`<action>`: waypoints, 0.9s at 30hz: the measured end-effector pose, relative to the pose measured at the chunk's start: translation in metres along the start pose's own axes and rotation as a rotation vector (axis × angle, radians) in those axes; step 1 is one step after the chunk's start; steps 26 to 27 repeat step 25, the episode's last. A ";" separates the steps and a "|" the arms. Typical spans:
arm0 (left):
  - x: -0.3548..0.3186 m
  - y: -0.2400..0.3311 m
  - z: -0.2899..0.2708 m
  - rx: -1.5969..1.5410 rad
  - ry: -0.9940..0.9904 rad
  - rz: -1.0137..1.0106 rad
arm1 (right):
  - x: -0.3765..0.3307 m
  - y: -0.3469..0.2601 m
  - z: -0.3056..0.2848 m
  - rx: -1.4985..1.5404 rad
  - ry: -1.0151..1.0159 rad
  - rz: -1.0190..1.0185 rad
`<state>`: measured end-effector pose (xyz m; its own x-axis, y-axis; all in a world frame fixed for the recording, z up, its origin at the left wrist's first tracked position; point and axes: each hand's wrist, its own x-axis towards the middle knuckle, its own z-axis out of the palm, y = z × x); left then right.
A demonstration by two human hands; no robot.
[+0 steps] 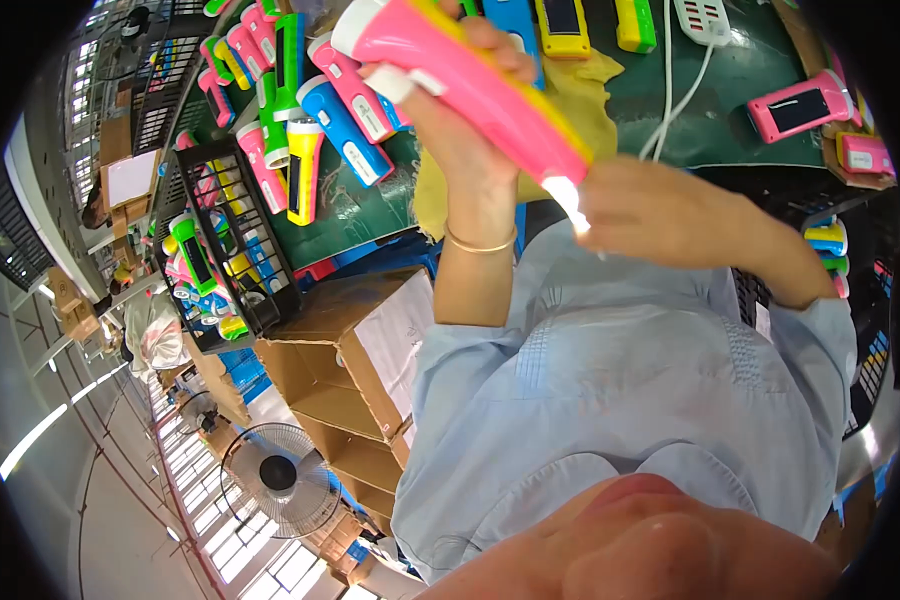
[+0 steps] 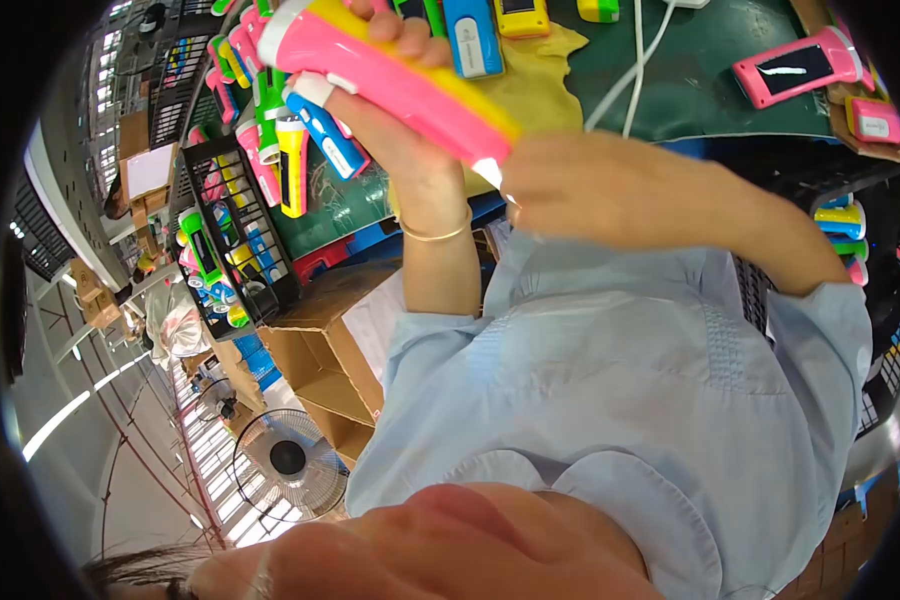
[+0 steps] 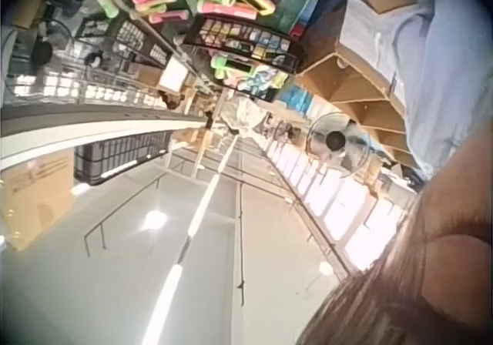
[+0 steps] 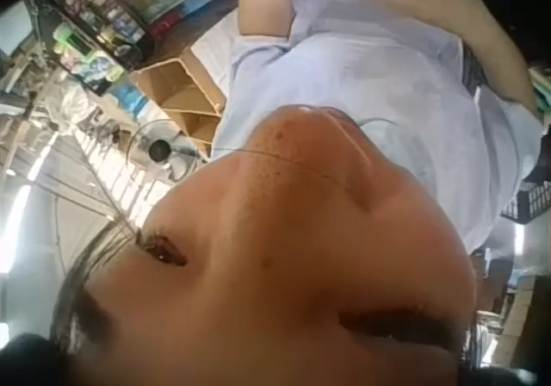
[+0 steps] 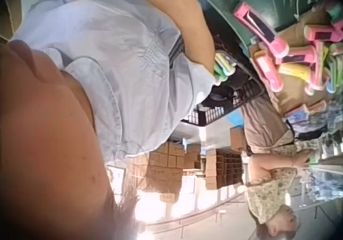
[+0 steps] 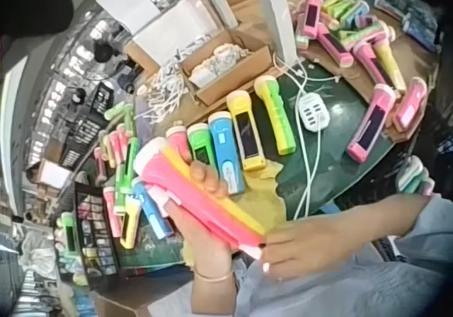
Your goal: Inspecting and testing handheld flashlights on an assembly line by plugging them into a power source.
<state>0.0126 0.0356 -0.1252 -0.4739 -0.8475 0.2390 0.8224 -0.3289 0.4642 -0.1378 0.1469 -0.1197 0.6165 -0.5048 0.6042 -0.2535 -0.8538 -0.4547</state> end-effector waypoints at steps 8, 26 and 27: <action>-0.006 -0.017 0.013 -0.165 0.008 0.059 | 0.021 -0.013 0.007 -0.283 0.405 0.336; -0.030 -0.008 0.011 0.254 0.100 -0.326 | -0.026 0.019 -0.012 0.464 0.091 1.135; -0.030 -0.008 0.011 0.254 0.100 -0.326 | -0.026 0.019 -0.012 0.464 0.091 1.135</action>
